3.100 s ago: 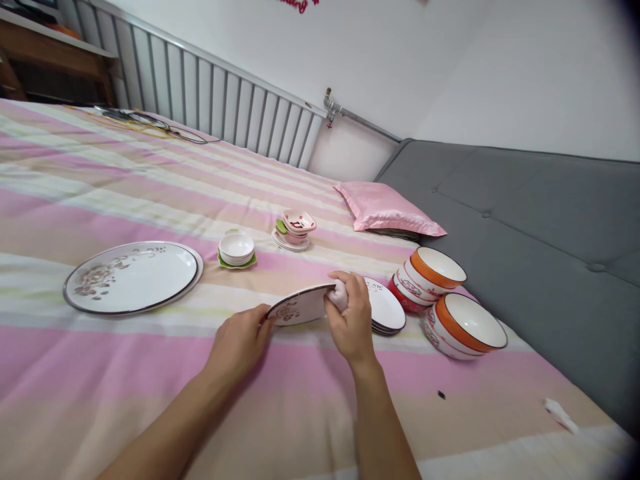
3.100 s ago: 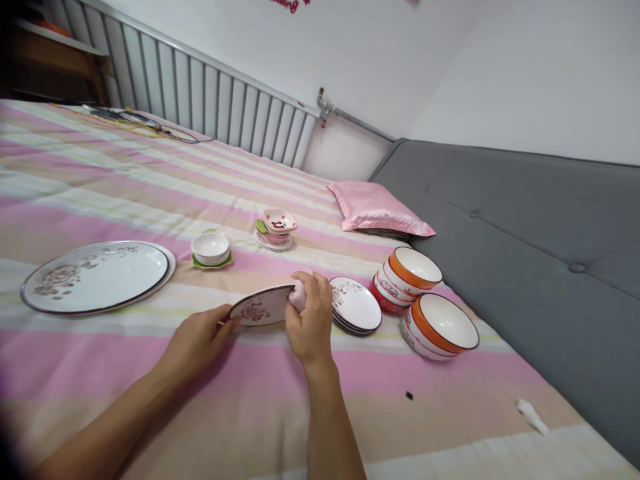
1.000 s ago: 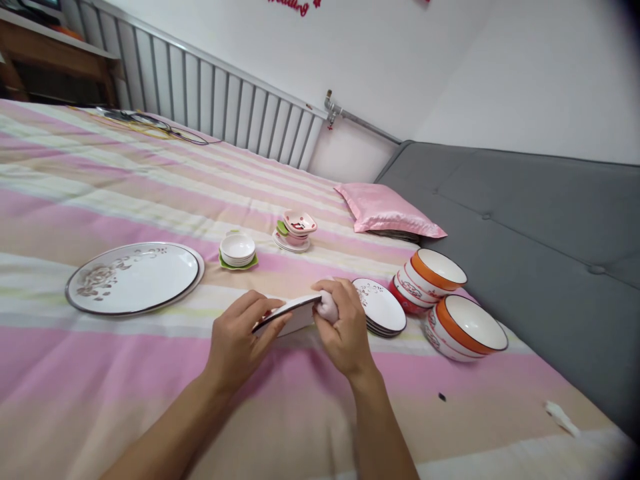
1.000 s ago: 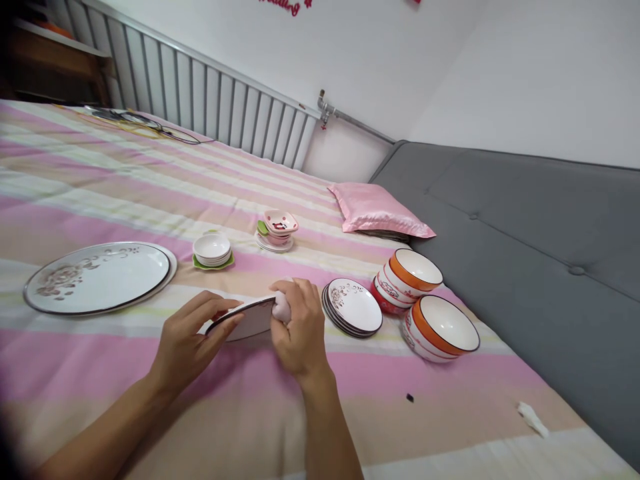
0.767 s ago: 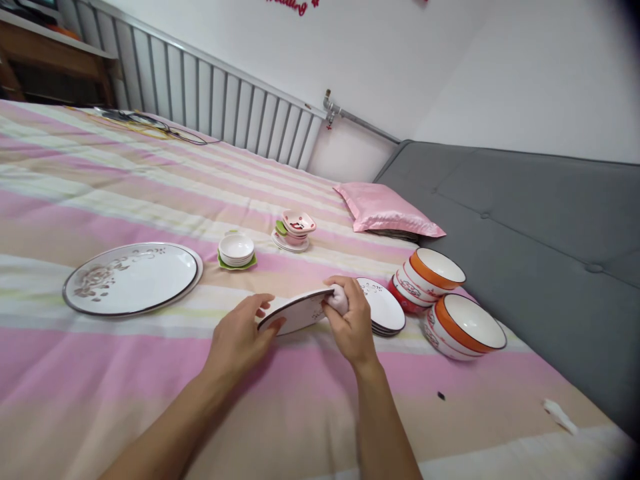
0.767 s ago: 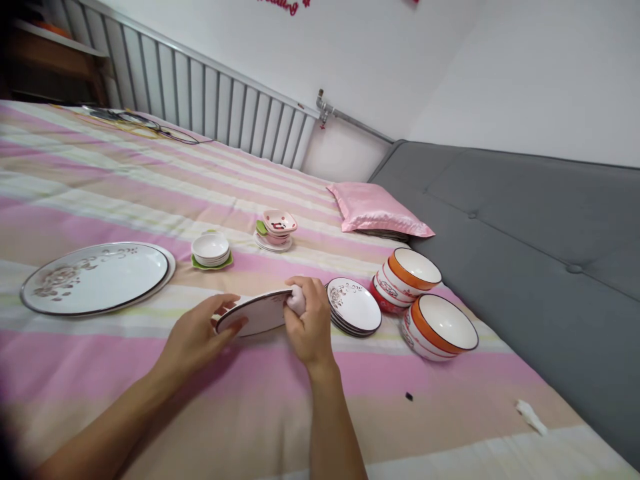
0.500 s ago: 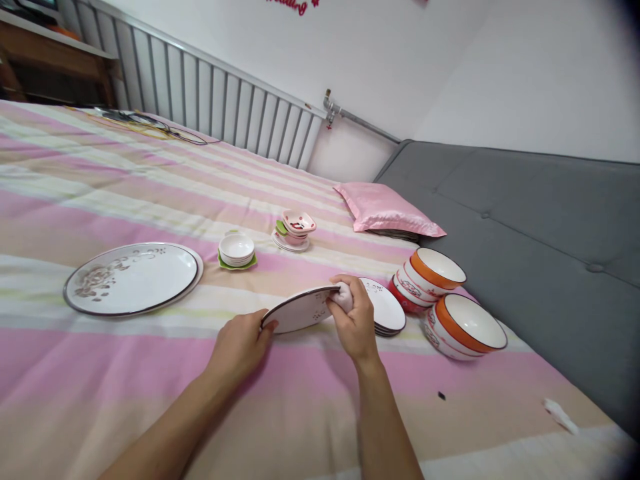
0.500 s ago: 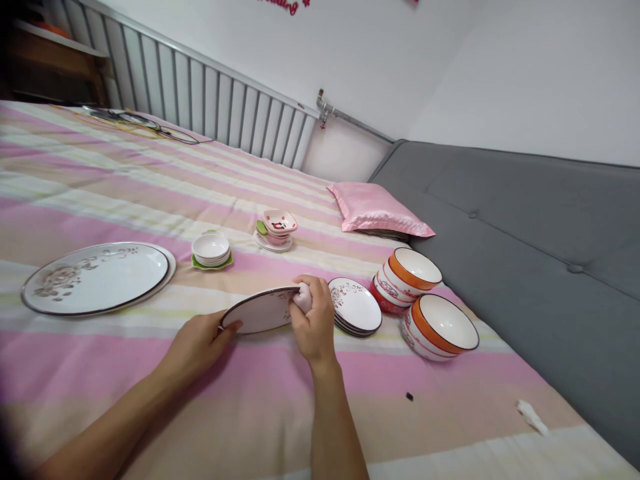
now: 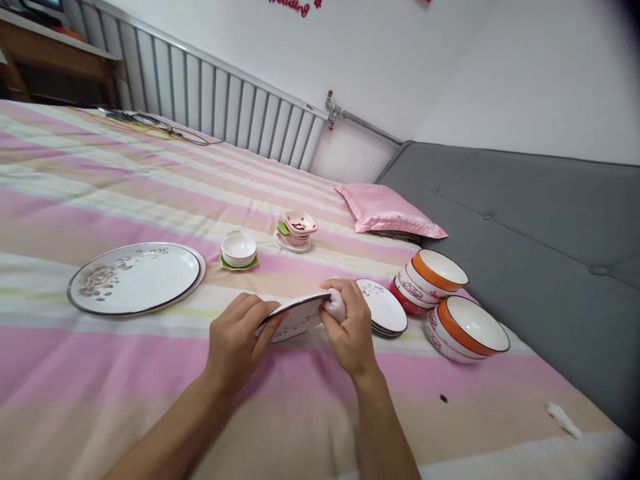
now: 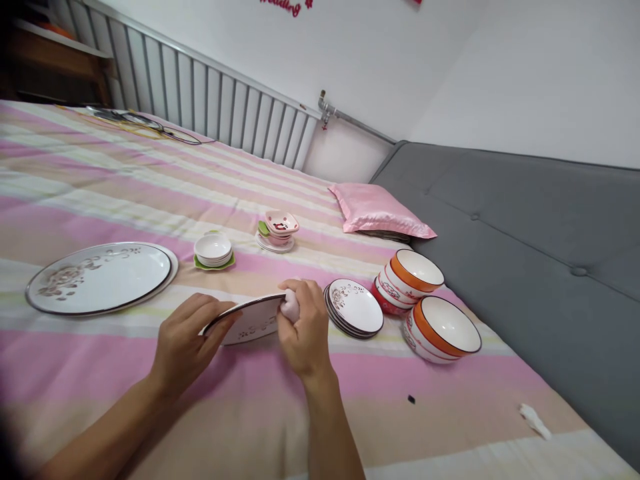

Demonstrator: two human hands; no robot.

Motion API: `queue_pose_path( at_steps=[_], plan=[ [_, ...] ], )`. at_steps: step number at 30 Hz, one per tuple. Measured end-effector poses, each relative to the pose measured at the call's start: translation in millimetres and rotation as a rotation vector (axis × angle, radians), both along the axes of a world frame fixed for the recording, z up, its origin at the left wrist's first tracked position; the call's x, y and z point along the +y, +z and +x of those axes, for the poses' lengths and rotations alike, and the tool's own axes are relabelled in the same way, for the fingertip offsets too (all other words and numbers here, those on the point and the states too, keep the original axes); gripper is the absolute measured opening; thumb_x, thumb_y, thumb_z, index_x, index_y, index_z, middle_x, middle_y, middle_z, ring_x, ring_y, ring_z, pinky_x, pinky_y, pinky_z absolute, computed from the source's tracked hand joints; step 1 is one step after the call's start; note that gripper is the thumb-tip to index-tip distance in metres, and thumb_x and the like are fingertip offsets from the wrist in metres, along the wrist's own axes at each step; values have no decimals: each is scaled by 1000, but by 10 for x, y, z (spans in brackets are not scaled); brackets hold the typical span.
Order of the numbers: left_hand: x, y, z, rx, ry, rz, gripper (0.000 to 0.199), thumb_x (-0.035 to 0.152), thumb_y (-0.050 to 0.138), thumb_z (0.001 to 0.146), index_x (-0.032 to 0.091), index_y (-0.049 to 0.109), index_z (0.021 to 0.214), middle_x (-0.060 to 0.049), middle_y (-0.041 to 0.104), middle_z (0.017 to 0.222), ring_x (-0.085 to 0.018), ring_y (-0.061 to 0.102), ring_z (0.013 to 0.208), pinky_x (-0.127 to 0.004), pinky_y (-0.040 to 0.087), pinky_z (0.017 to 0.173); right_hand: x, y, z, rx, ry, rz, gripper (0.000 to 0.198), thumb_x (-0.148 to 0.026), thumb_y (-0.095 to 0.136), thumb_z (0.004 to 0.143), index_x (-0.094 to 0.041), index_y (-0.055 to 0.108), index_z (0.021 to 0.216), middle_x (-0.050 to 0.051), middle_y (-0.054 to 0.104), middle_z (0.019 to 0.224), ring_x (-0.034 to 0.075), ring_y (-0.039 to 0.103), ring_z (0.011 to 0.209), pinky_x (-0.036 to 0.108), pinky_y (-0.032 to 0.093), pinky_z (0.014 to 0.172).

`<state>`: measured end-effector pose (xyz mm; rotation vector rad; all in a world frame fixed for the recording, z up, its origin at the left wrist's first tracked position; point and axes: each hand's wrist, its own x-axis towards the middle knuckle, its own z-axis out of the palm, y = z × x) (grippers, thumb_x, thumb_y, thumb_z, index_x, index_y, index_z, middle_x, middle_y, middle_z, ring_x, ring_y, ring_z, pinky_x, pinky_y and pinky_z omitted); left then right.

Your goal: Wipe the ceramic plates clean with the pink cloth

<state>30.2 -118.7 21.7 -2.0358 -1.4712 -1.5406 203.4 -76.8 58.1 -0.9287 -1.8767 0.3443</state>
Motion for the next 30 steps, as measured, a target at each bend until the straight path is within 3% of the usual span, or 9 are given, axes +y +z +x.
queue_pose_path(
  at_steps=[4,8,14,17,21,24,30],
  plan=[
    [-8,11,-9,-7,2,36,7,17,55,82,17,63,84,-2,56,67,-15,50,66,-25,40,59,-76,33,-61,-70,28,17,37,-4,45,69,-22,56,99,4,55,95,20,50,92,34,40,81],
    [-3,-3,-7,-19,9,-58,8,21,54,83,18,62,84,-2,56,68,-14,52,67,-25,40,59,-61,16,-61,-73,20,-8,38,-4,45,68,-22,56,99,3,56,96,20,50,92,33,39,81],
    [36,-56,-11,-83,58,-390,25,36,56,79,21,59,100,-3,64,88,-16,58,76,-26,42,63,102,-86,40,33,-18,-84,33,-8,48,68,-22,56,96,2,57,95,19,52,91,32,39,81],
    [65,-77,-17,-88,63,-574,20,38,53,79,23,60,89,-1,65,83,-17,59,72,-25,40,58,198,-148,106,118,-31,-162,28,-11,49,70,-21,56,95,3,58,95,19,53,90,32,40,81],
    [84,-93,-20,-50,105,-739,23,37,48,81,22,53,65,2,57,58,-15,50,53,-24,32,50,270,-194,157,172,-48,-203,25,-14,50,69,-20,56,93,2,59,93,19,53,88,32,40,81],
    [77,-102,-19,-38,100,-658,28,35,47,83,21,51,60,3,52,53,-13,46,50,-24,32,51,274,-194,166,189,-62,-203,26,-13,49,68,-20,56,93,1,59,92,19,53,88,32,41,80],
    [39,-58,-12,-115,26,-201,16,29,53,84,20,65,78,1,57,62,-11,51,59,-22,36,55,190,-142,121,176,-40,-179,27,-12,49,70,-20,56,94,2,59,95,19,53,90,33,41,81]
  ],
)
